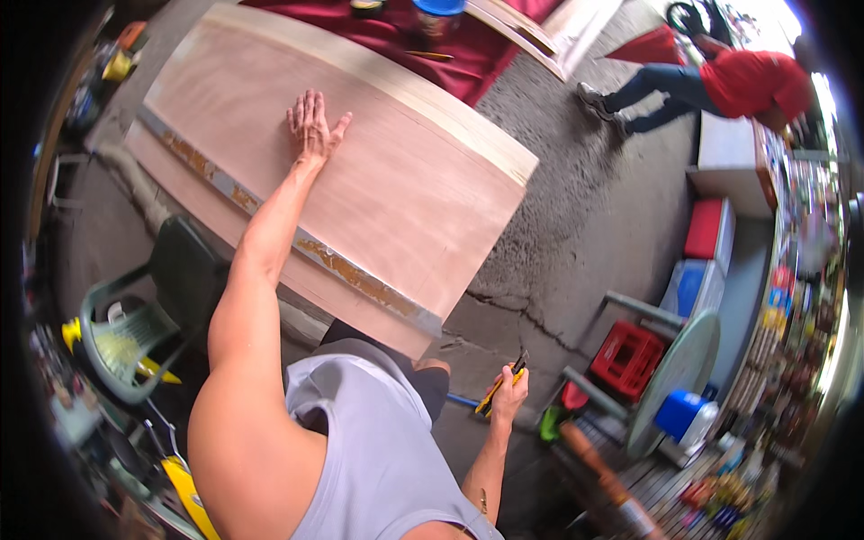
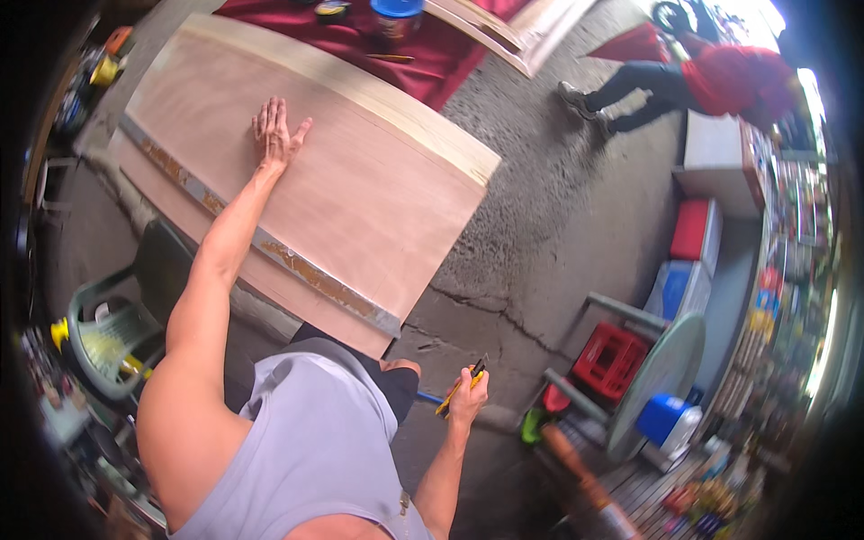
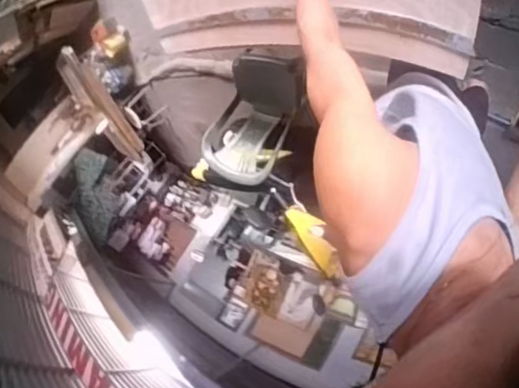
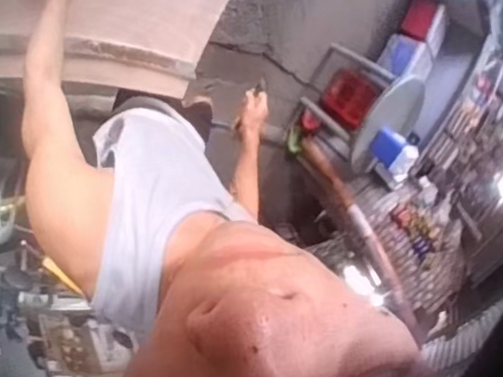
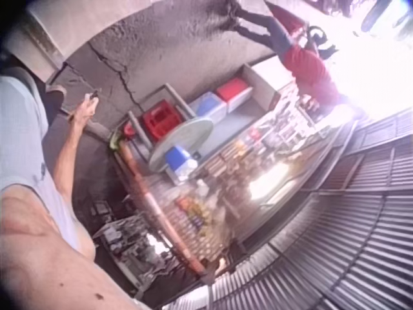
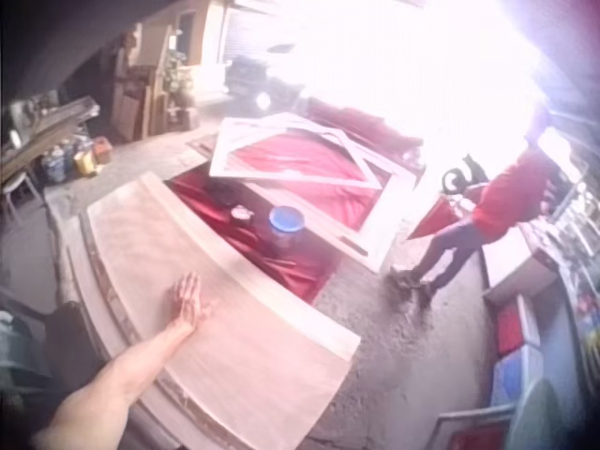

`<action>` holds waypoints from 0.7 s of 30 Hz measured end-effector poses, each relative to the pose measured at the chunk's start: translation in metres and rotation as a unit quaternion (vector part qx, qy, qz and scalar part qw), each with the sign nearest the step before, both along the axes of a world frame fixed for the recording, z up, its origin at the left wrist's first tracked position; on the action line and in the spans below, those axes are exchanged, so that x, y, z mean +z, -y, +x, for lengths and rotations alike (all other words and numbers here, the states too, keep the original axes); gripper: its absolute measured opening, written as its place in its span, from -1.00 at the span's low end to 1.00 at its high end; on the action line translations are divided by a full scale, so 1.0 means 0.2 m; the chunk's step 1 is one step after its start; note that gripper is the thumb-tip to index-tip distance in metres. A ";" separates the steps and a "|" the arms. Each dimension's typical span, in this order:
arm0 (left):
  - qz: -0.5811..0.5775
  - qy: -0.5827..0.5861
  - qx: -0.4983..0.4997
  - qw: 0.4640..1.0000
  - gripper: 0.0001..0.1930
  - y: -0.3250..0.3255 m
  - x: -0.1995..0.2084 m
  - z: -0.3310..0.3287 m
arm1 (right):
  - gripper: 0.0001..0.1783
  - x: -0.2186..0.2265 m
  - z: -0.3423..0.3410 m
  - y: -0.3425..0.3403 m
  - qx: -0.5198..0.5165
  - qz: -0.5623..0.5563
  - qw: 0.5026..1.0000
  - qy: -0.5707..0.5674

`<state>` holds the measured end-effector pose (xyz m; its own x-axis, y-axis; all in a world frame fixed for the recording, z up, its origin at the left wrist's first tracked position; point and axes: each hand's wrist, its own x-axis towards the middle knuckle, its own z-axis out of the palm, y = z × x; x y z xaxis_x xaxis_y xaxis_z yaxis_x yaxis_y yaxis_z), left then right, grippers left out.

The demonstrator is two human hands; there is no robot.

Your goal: The person uses a utility knife to cut a strip from a large sheet of plywood. They then measure and mark the plywood with a tape measure and pencil, and briefly fit a cut strip into a wooden frame.

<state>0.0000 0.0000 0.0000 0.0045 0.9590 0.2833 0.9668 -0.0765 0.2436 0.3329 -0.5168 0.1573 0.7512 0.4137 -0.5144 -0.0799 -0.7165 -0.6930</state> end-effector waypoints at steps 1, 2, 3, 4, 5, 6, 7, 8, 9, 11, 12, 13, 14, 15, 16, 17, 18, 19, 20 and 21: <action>-0.001 0.006 0.042 0.999 -0.07 0.03 0.02 0.00 | -0.76 0.03 0.07 -0.10 0.029 0.004 1.000 0.001; 0.007 0.017 0.080 0.997 -0.10 0.05 0.03 0.01 | -0.75 0.05 0.14 -0.20 0.043 -0.010 0.999 -0.002; 0.009 0.023 0.092 0.995 -0.11 0.06 0.04 0.01 | -0.76 0.07 0.19 -0.31 0.097 0.015 0.995 0.000; 0.023 0.032 0.101 0.994 -0.11 0.06 0.06 -0.01 | -0.76 0.07 0.24 -0.45 0.137 0.024 0.990 -0.003; 0.034 0.047 0.107 0.992 -0.12 0.06 0.06 0.02 | -0.76 0.09 0.30 -0.57 0.174 0.029 0.984 -0.001; 0.043 0.078 0.103 0.991 -0.16 0.07 0.06 0.01 | -0.76 0.10 0.34 -0.70 0.229 0.035 0.973 0.009; 0.042 0.055 0.107 0.992 -0.17 0.09 0.07 0.00 | -0.75 0.09 0.37 -0.83 0.264 0.043 0.964 0.005; 0.042 0.033 0.114 0.992 -0.19 0.09 0.07 0.00 | -0.74 0.09 0.39 -0.96 0.300 0.052 0.953 0.002; 0.046 0.009 0.123 0.991 -0.20 0.12 0.06 0.01 | -0.74 0.09 0.42 -1.09 0.334 0.053 0.941 -0.009; 0.033 0.025 0.144 0.989 -0.22 0.12 0.04 0.03 | -0.73 0.08 0.46 -1.36 0.415 0.073 0.907 -0.009; 0.042 0.038 0.148 0.987 -0.22 0.11 0.05 0.02 | -0.73 0.06 0.46 -1.51 0.440 0.069 0.895 -0.022; 0.047 0.050 0.145 0.987 -0.23 0.10 0.05 0.01 | -0.73 0.04 0.45 -1.64 0.494 0.082 0.865 -0.005; 0.066 0.053 0.160 0.983 -0.29 0.11 0.05 0.01 | -0.72 0.03 0.43 -1.76 0.532 0.078 0.843 0.001; 0.065 0.044 0.163 0.984 -0.33 0.11 0.05 -0.01 | -0.72 0.01 0.39 -1.89 0.566 0.076 0.821 0.005; 0.063 0.038 0.168 0.983 -0.37 0.11 0.06 -0.02 | -0.74 -0.01 0.35 -2.01 0.599 0.107 0.794 0.022; 0.050 0.036 0.177 0.982 -0.40 0.12 0.06 -0.02 | -0.75 -0.02 0.31 -2.11 0.627 0.132 0.767 0.032; 0.064 0.033 0.174 0.982 -0.43 0.12 0.06 -0.02 | -0.76 -0.03 0.26 -2.21 0.655 0.157 0.738 0.041; 0.068 0.036 0.173 0.982 -0.46 0.13 0.06 0.00 | -0.77 -0.04 0.22 -2.32 0.673 0.163 0.720 0.042; 0.070 0.036 0.173 0.982 -0.49 0.12 0.08 0.00 | -0.77 -0.04 0.15 -2.43 0.688 0.173 0.703 0.042; 0.079 0.037 0.170 0.982 -0.51 0.12 0.10 -0.01 | -0.78 -0.05 0.07 -2.53 0.702 0.188 0.686 0.042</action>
